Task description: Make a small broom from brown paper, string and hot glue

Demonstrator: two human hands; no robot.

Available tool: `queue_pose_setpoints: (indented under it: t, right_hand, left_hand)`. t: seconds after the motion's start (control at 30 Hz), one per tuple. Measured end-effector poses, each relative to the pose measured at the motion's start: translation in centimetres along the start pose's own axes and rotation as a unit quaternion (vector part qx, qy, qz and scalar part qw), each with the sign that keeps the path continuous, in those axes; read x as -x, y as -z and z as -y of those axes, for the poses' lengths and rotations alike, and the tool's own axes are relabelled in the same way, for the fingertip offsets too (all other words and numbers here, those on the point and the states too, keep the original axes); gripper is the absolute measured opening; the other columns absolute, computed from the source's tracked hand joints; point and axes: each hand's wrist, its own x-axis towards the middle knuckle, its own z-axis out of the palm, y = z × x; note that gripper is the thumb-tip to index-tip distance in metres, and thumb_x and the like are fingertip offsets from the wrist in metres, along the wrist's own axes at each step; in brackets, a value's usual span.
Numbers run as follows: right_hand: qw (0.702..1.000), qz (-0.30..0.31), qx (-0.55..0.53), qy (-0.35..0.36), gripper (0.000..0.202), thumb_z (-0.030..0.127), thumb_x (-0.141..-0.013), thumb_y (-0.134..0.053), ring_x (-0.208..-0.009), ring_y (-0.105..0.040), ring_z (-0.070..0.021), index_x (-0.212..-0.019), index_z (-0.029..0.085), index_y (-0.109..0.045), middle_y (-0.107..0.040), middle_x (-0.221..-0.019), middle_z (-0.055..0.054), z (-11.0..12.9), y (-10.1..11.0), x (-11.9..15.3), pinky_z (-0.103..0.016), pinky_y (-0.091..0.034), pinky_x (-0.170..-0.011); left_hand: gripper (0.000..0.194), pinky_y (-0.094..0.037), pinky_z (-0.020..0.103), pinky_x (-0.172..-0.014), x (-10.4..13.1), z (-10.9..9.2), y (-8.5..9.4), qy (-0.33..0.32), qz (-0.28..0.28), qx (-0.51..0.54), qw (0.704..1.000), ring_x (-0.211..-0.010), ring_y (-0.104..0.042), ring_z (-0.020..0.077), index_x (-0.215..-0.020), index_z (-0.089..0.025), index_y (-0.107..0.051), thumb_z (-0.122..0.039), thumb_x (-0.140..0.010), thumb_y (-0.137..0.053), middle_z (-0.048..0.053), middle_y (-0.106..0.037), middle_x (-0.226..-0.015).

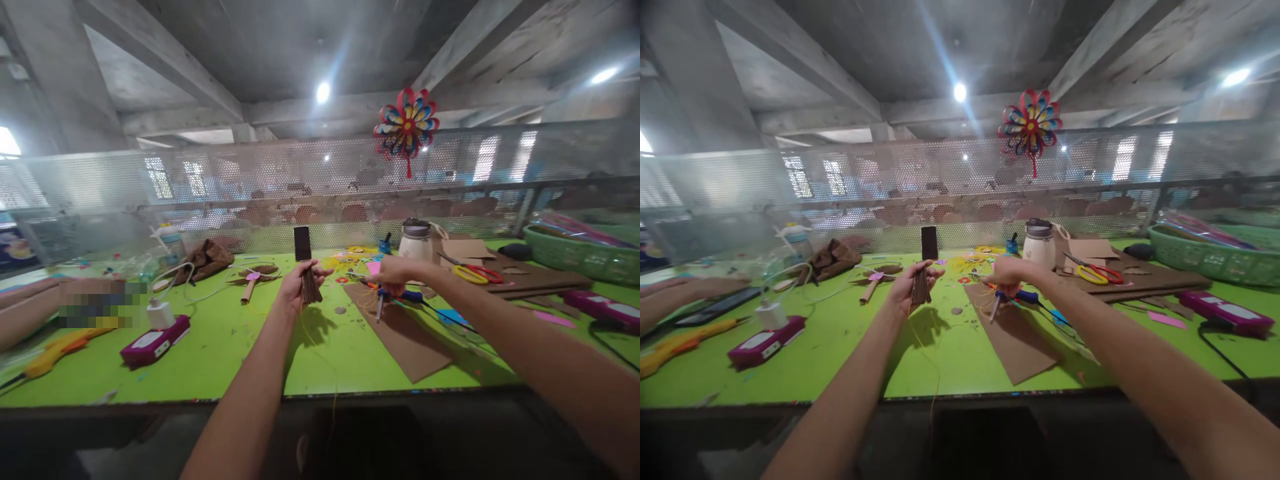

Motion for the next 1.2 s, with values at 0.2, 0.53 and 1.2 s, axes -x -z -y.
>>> queue_pose_setpoints:
  t: [0.2,0.53,1.2]
  right_hand:
    - [0.947,0.273,-0.046,0.162,0.037,0.050,-0.077,-0.059,-0.055,-0.060,-0.0123,-0.064,0.018,-0.070,-0.068,-0.064,-0.005,4.3,-5.0,3.0,-0.024,-0.047,-0.051]
    - [0.971,0.212,-0.035,0.100,0.048,0.056,-0.081,-0.051,-0.044,-0.053,-0.0115,-0.054,0.017,-0.058,-0.060,-0.050,-0.003,3.6,-11.5,5.4,-0.023,-0.040,-0.046]
    - [0.993,0.047,0.015,0.103,0.025,0.026,-0.080,-0.053,-0.048,-0.051,-0.0108,-0.061,0.014,-0.064,-0.057,-0.049,0.000,2.9,-10.0,4.6,-0.022,-0.034,-0.050]
  left_hand:
    - [0.003,-0.056,0.028,-0.059,-0.1,0.5,-0.4,-0.026,-0.039,0.014,0.999,-0.069,-0.070,0.0218,-0.081,-0.013,-0.051,-0.013,-0.082,-0.048,0.007,-0.066,-0.060]
    - [0.005,-0.049,0.022,-0.050,-0.2,2.3,-1.5,-0.042,-0.030,-0.090,0.995,-0.055,-0.065,0.0175,-0.079,-0.015,-0.051,-0.019,-0.081,-0.049,0.000,-0.058,-0.050]
    - [0.012,-0.053,0.030,-0.062,0.3,3.4,-3.7,-0.039,-0.041,-0.120,0.991,-0.058,-0.064,0.0155,-0.083,-0.010,-0.056,-0.021,-0.086,-0.054,0.003,-0.062,-0.058]
